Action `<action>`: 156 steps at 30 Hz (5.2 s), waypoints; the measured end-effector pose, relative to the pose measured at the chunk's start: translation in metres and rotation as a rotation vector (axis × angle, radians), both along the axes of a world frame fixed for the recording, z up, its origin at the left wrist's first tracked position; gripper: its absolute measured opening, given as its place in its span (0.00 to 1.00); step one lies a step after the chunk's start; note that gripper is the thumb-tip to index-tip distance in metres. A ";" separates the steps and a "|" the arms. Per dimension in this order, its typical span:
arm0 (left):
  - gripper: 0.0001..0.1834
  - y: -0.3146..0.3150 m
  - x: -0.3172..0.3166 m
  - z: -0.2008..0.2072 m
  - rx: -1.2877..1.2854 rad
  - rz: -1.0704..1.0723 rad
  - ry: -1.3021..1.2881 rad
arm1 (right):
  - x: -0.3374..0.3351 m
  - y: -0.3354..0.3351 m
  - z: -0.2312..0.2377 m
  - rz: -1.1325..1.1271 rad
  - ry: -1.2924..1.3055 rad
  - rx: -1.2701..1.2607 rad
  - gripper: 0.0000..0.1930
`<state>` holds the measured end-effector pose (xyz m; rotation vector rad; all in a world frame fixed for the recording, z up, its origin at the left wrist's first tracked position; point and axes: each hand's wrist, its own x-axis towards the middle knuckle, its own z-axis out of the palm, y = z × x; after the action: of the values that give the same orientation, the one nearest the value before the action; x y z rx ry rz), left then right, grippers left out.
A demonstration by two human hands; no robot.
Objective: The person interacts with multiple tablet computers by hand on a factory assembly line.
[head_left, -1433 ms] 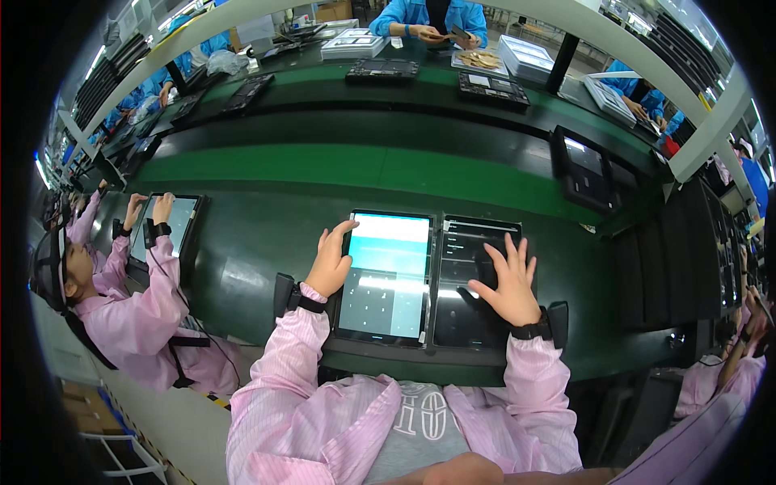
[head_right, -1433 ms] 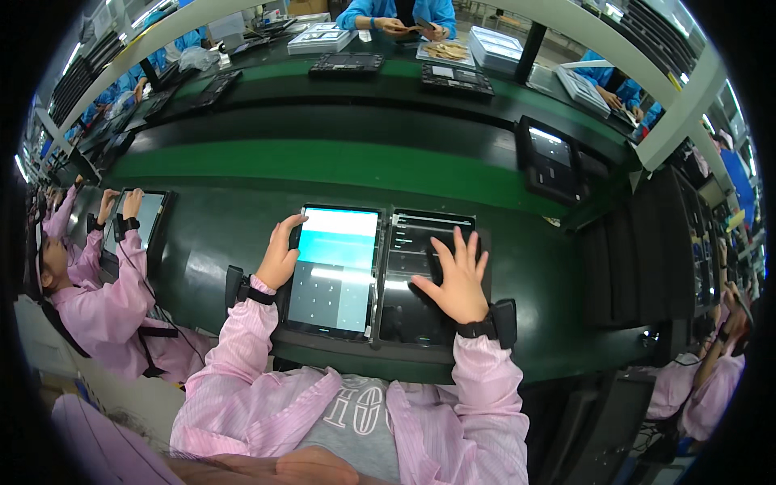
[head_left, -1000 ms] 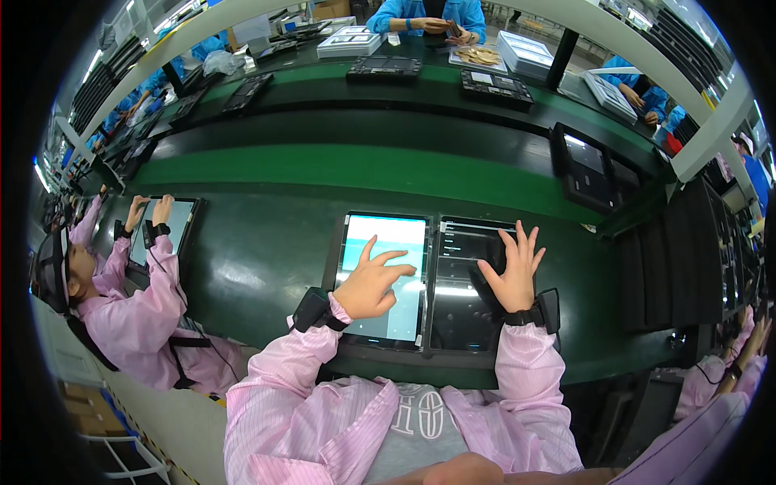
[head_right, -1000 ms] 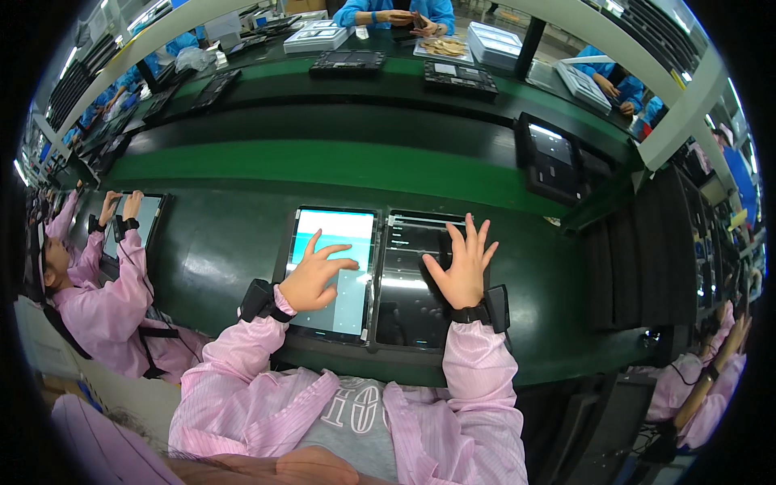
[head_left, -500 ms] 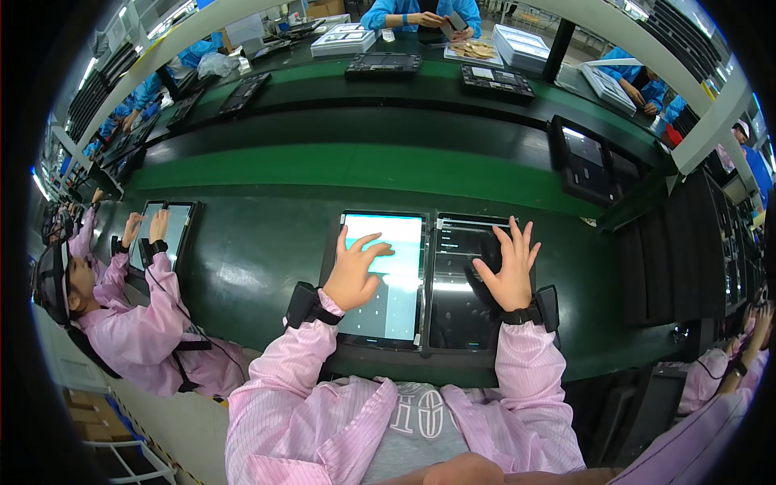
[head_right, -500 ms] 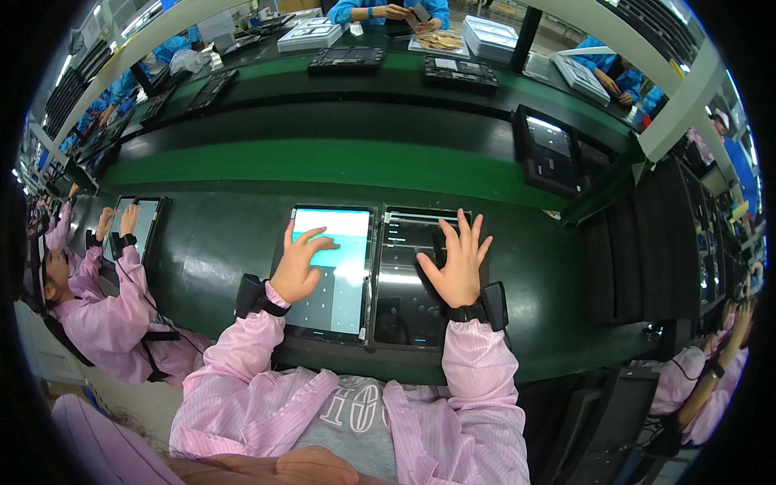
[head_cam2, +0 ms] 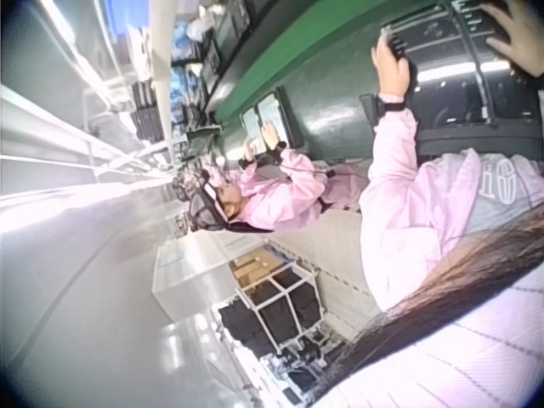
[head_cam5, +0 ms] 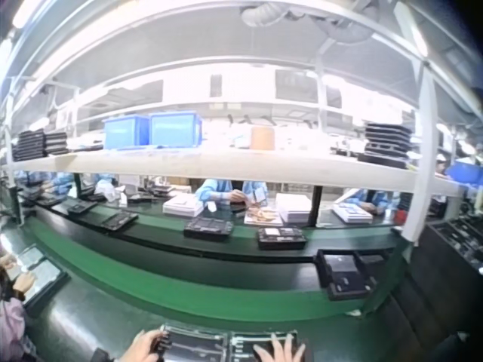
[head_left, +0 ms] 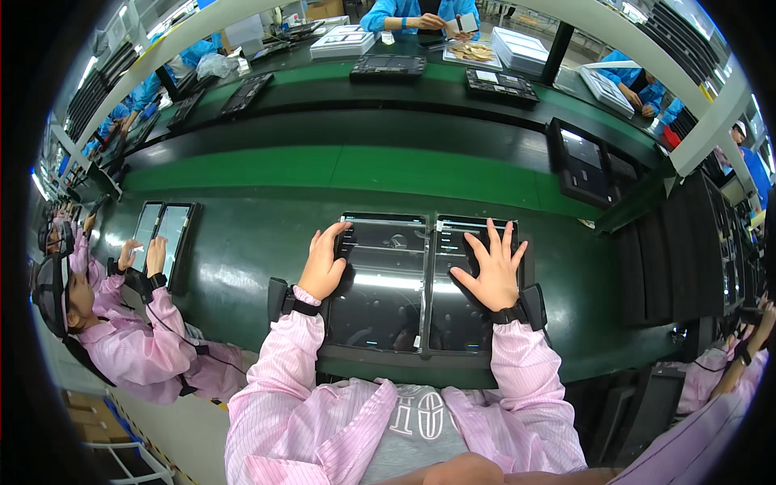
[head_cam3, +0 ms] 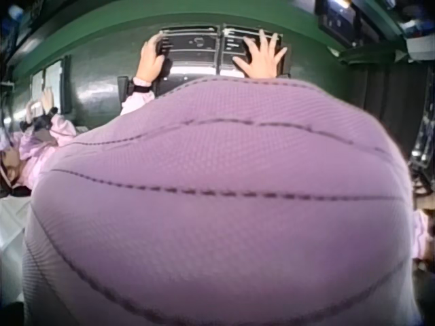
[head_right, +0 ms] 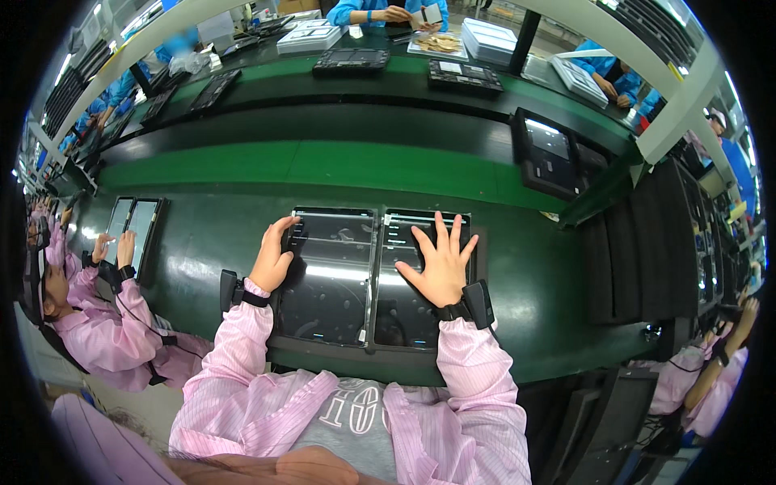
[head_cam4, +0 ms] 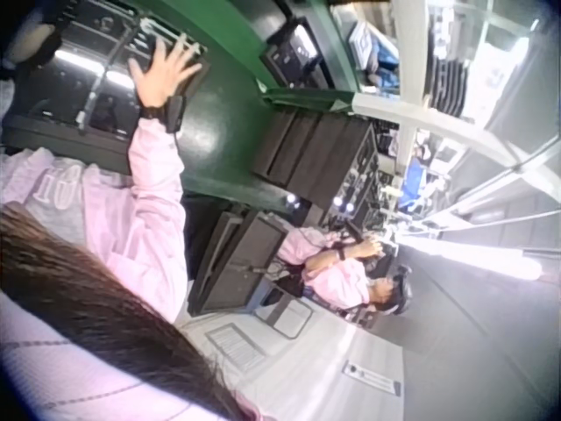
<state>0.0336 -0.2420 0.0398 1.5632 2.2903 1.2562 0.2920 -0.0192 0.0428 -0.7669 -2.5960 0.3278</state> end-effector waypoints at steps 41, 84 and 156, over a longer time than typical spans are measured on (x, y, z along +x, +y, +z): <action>0.46 -0.049 0.005 -0.026 0.074 -0.169 -0.404 | 0.011 -0.016 0.018 0.107 -0.101 -0.119 0.52; 0.51 -0.066 -0.010 -0.024 0.023 -0.221 -0.219 | -0.004 -0.029 0.013 0.286 -0.173 -0.163 0.58; 0.44 -0.036 -0.035 -0.025 0.037 -0.103 -0.151 | -0.011 -0.029 0.012 0.058 -0.074 -0.091 0.45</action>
<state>-0.0017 -0.2779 0.0144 1.5196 2.0801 1.3481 0.2807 -0.0486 0.0544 -0.7483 -2.6921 0.4455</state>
